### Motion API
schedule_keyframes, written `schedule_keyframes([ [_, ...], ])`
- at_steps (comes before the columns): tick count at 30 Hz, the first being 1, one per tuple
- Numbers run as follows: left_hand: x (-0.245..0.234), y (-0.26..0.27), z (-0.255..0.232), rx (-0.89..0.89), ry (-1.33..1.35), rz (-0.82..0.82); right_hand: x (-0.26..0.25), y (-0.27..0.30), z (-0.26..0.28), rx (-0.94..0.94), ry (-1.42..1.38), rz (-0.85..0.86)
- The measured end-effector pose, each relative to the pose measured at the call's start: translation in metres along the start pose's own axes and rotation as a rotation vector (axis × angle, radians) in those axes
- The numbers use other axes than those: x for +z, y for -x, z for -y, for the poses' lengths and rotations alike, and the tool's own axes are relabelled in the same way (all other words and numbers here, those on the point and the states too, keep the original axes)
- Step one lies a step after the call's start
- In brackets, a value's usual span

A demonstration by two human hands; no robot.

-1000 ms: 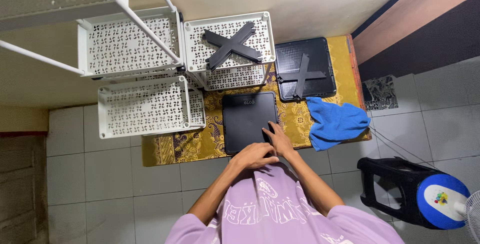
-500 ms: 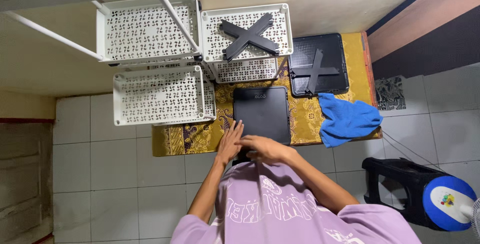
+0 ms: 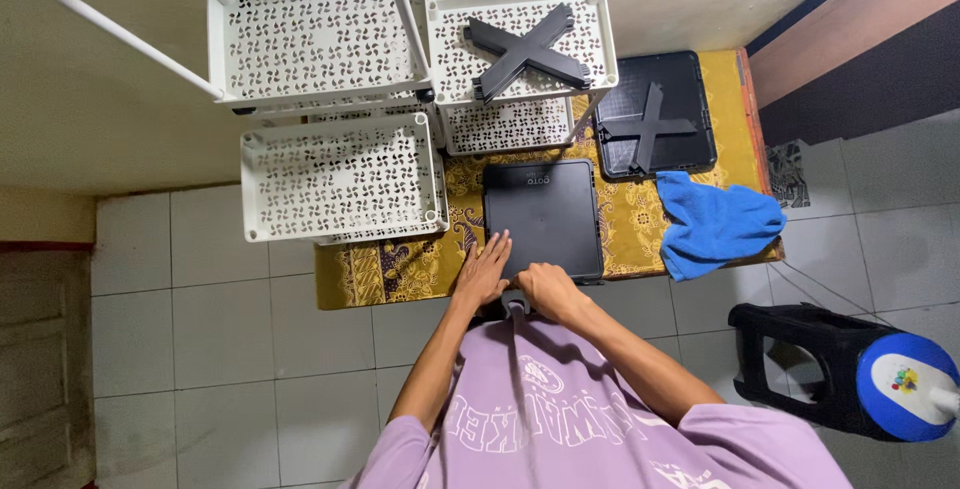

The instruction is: The person assembles a black plastic folding stool by unfolding its legs and securing them into place. They then wipe the stool's surface with a blue cloth. The task is performed on a table with a patterned cloth, near a white shelving unit.

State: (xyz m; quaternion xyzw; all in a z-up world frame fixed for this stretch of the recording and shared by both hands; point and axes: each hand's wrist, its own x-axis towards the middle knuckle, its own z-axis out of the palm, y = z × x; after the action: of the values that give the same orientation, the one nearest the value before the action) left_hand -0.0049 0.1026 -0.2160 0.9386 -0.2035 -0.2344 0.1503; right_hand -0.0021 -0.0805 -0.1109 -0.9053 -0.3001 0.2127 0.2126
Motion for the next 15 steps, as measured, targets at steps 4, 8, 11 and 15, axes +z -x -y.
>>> schedule_keyframes([
  [4, 0.002, -0.004, -0.003, -0.041, -0.018, -0.003, 0.007, -0.001, -0.016, 0.030, 0.133, 0.082],
  [8, 0.009, -0.007, -0.007, -0.070, -0.064, 0.043, 0.007, 0.002, -0.012, 0.043, 0.107, 0.116],
  [11, 0.006, -0.014, -0.006, -0.096, -0.078, 0.088, -0.024, 0.009, -0.009, 0.078, 0.052, 0.141],
  [15, 0.002, -0.010, -0.007, -0.082, -0.046, 0.083, -0.084, 0.029, -0.003, 0.133, 0.012, 0.185],
])
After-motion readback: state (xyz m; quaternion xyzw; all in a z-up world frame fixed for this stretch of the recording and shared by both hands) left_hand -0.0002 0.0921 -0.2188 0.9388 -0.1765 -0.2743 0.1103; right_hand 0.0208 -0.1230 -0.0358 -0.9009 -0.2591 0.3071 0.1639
